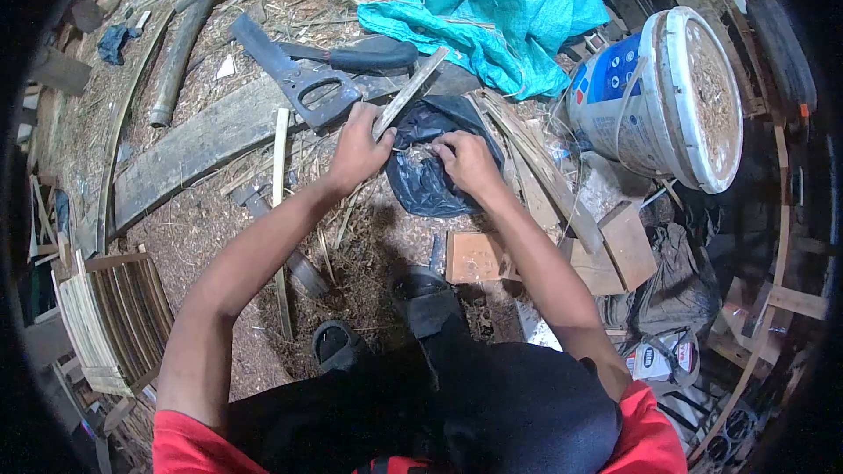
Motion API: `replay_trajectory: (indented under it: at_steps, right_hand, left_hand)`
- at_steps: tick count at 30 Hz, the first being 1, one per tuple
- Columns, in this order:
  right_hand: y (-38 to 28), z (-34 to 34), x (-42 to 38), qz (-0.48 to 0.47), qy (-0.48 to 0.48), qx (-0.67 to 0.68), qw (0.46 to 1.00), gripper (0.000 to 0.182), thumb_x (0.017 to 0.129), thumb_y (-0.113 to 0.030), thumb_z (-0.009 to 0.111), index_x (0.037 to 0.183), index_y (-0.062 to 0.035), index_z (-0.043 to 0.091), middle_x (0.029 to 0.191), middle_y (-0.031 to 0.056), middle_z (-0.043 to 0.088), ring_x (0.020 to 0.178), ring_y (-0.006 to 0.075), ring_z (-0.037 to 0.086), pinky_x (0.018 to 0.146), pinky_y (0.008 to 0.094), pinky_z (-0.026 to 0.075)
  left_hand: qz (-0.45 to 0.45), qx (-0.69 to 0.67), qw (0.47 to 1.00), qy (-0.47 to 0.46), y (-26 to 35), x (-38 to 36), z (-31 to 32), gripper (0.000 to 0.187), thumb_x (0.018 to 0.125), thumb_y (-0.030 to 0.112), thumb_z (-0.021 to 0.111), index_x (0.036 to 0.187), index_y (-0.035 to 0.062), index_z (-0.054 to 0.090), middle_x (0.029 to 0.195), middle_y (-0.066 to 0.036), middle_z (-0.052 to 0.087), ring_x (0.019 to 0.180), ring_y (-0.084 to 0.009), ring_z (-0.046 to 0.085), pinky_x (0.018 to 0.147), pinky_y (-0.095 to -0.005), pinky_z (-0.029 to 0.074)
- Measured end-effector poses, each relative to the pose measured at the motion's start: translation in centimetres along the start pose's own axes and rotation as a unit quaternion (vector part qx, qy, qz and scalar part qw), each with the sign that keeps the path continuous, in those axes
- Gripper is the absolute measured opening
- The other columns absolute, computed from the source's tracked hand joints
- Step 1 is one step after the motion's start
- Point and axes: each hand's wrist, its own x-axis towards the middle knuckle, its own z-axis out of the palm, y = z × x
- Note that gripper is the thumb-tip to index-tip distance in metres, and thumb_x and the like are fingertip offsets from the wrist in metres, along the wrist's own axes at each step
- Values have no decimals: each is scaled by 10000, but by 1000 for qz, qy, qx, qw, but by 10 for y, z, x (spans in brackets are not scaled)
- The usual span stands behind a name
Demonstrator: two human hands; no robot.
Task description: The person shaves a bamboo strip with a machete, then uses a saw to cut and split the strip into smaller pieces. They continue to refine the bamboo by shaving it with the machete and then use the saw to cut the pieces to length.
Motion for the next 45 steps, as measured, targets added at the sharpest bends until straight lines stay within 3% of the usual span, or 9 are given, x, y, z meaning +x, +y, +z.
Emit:
replay_trajectory:
  at_steps: [4,13,17,23,30,36,39,44,45]
  right_hand:
    - [-16,-23,1,77,-61,8,995,171,877,-148,647,940,-3,712,903,232,684,903,402,661,800,437,509]
    - [-51,-63,14,-26,-82,-19,996,248,933,-230,609,936,7,682,793,237,651,765,410,644,671,452,484]
    - [-66,-57,18,-22,-20,30,999,257,939,-234,605,935,9,688,783,223,659,736,389,651,658,430,484]
    - [-84,-31,22,0,-27,97,995,267,945,-230,608,942,23,693,763,190,673,705,288,671,672,368,499]
    - [-112,23,30,-145,82,166,972,214,933,-157,603,971,48,654,895,201,676,863,324,675,773,382,507]
    - [-156,57,22,-67,-152,153,974,215,913,-186,628,946,18,687,838,183,682,749,288,654,720,381,515]
    - [-168,95,17,-181,-160,111,964,181,903,-160,643,925,14,688,741,159,679,672,244,664,641,366,514]
    - [-212,128,11,-66,-313,110,941,202,917,-155,602,955,38,648,767,181,665,687,303,656,627,437,554]
    - [-217,146,9,-161,-269,112,943,234,912,-181,616,959,48,633,766,182,669,685,296,665,612,422,556]
  left_hand:
    - [26,-36,999,8,14,1,-3,291,827,104,648,1080,-10,562,1012,-223,590,975,-416,588,872,-466,468]
    - [-9,-189,980,-64,34,5,-5,170,867,170,680,931,13,671,778,-106,667,704,-201,629,683,-348,494]
    - [-129,-241,946,-172,47,4,-26,190,900,172,686,971,-4,677,876,-30,659,878,-85,572,806,-273,458]
    - [-116,-241,954,-132,39,-5,-50,153,893,126,689,984,3,683,864,-18,660,852,-93,576,791,-274,463]
    - [-225,-348,909,-36,7,-58,-99,151,937,96,637,1056,3,633,975,-40,654,890,-100,592,801,-250,472]
    - [-238,-290,925,62,-39,-116,-142,181,970,112,572,1124,36,631,770,40,566,657,-46,474,585,-215,391]
    - [-300,-348,878,133,-57,-142,-148,188,983,137,559,1127,35,622,784,32,583,631,-47,484,559,-220,398]
    - [-318,-229,894,217,-77,-172,-163,182,954,163,613,1068,23,633,868,-29,656,696,-97,573,638,-249,470]
    - [-294,-196,904,239,-89,-180,-163,181,945,167,627,1054,23,638,861,-34,659,704,-105,580,648,-257,475]
